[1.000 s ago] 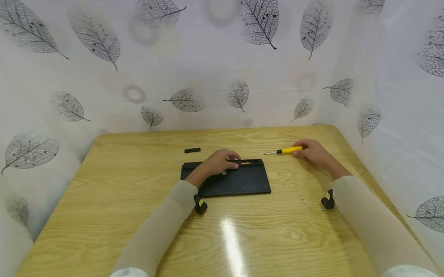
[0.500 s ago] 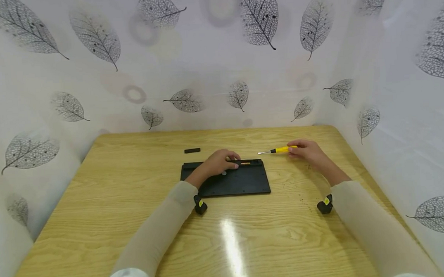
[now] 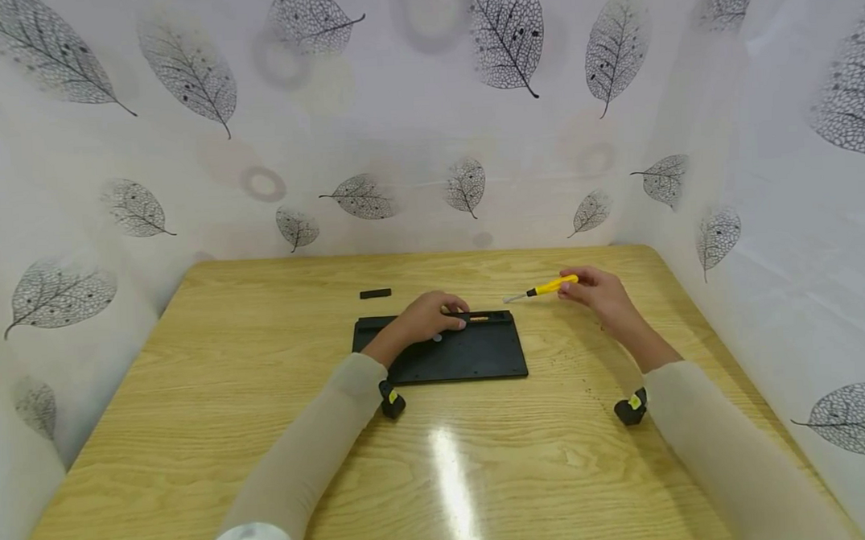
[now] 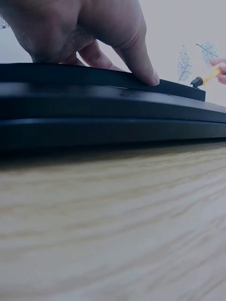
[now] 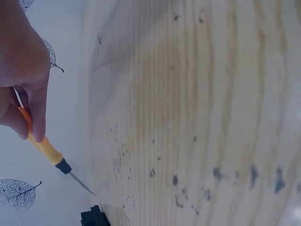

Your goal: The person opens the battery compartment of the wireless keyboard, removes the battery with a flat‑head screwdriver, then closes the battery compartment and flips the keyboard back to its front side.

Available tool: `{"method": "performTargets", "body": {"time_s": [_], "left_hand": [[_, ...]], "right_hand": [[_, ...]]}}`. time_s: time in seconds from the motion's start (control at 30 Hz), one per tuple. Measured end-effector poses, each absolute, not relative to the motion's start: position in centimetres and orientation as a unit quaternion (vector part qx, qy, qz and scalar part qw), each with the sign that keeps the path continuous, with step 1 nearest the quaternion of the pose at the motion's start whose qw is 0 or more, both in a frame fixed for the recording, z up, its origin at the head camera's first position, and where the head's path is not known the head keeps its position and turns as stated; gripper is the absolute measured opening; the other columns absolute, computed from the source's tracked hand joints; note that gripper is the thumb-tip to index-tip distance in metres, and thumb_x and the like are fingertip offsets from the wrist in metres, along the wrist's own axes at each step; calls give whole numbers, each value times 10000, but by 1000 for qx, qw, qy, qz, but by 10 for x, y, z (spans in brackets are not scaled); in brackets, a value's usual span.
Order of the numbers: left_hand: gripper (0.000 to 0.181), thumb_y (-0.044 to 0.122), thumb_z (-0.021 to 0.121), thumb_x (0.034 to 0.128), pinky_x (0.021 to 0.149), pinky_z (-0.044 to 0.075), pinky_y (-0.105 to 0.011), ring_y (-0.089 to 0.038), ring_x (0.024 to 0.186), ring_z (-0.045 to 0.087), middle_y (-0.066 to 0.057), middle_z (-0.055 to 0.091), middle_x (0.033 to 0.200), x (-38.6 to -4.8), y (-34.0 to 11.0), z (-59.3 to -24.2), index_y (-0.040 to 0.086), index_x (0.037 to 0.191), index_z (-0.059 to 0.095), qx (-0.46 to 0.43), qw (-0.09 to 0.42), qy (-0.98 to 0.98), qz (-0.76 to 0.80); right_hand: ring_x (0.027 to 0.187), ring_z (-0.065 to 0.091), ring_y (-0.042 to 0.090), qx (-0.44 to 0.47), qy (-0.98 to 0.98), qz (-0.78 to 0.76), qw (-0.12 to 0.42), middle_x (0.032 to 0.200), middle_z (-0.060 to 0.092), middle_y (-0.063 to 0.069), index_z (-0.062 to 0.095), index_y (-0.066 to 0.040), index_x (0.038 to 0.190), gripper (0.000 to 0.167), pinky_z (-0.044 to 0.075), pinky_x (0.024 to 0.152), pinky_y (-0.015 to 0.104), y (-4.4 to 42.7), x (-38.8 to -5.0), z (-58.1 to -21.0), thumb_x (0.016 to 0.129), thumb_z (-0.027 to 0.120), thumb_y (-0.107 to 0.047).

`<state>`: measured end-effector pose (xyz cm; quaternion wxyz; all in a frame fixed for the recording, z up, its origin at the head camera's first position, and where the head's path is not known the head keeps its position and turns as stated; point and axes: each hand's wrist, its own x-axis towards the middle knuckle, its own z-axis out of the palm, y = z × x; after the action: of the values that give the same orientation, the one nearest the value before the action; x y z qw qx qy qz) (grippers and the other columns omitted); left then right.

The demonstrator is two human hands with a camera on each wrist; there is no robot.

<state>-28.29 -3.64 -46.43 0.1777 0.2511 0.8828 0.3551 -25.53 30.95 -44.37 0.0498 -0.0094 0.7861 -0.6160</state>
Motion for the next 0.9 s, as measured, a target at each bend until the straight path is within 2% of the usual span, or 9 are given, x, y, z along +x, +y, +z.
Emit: {"method": "performTargets", "body": {"time_s": [0.17,0.3,0.5,0.6,0.73,0.9], "left_hand": [[339,299,665,988,944,515,-431,-238,1158,609,-63,626,1293,-282,-36,-465,222,1317,655,250,174,884,354],[331,290,667,987,940,516,-437,-245,1150,612,-70,627,1289,-280,-36,-463,213,1309,661,248,174,883,359],[317,280,668,988,948,514,-444,-252,1156,611,-76,628,1283,-279,-37,-461,206,1297,669,247,170,883,360],[320,289,666,990,948,513,-445,-255,1160,609,-77,625,1290,-279,-37,-462,210,1300,666,244,170,885,358],[325,297,666,989,949,511,-449,-259,1166,608,-79,625,1296,-279,-36,-463,211,1302,662,241,169,887,357],[322,295,668,988,938,513,-445,-256,1152,614,-78,631,1292,-280,-36,-465,211,1299,665,242,165,887,357]], "right_hand": [[929,716,71,-13,761,-648,14,1085,615,27,503,45,1404,424,551,927,280,304,-253,-440,1022,587,-116],[936,721,93,-28,751,-660,-3,1104,610,42,512,68,1395,441,562,881,238,296,-249,-434,1010,607,-127],[911,715,88,-69,771,-633,-25,1071,655,27,539,72,1380,437,570,895,292,285,-242,-429,1014,610,-157],[889,710,67,-83,784,-615,-28,1069,673,36,549,71,1377,433,577,861,261,280,-240,-428,1019,606,-166],[882,703,60,-104,798,-593,-24,1117,661,116,550,72,1381,442,582,849,261,276,-239,-427,1022,606,-178],[900,700,60,-106,817,-566,-21,1185,645,227,568,39,1382,422,573,906,369,272,-239,-426,1023,602,-181]]}}
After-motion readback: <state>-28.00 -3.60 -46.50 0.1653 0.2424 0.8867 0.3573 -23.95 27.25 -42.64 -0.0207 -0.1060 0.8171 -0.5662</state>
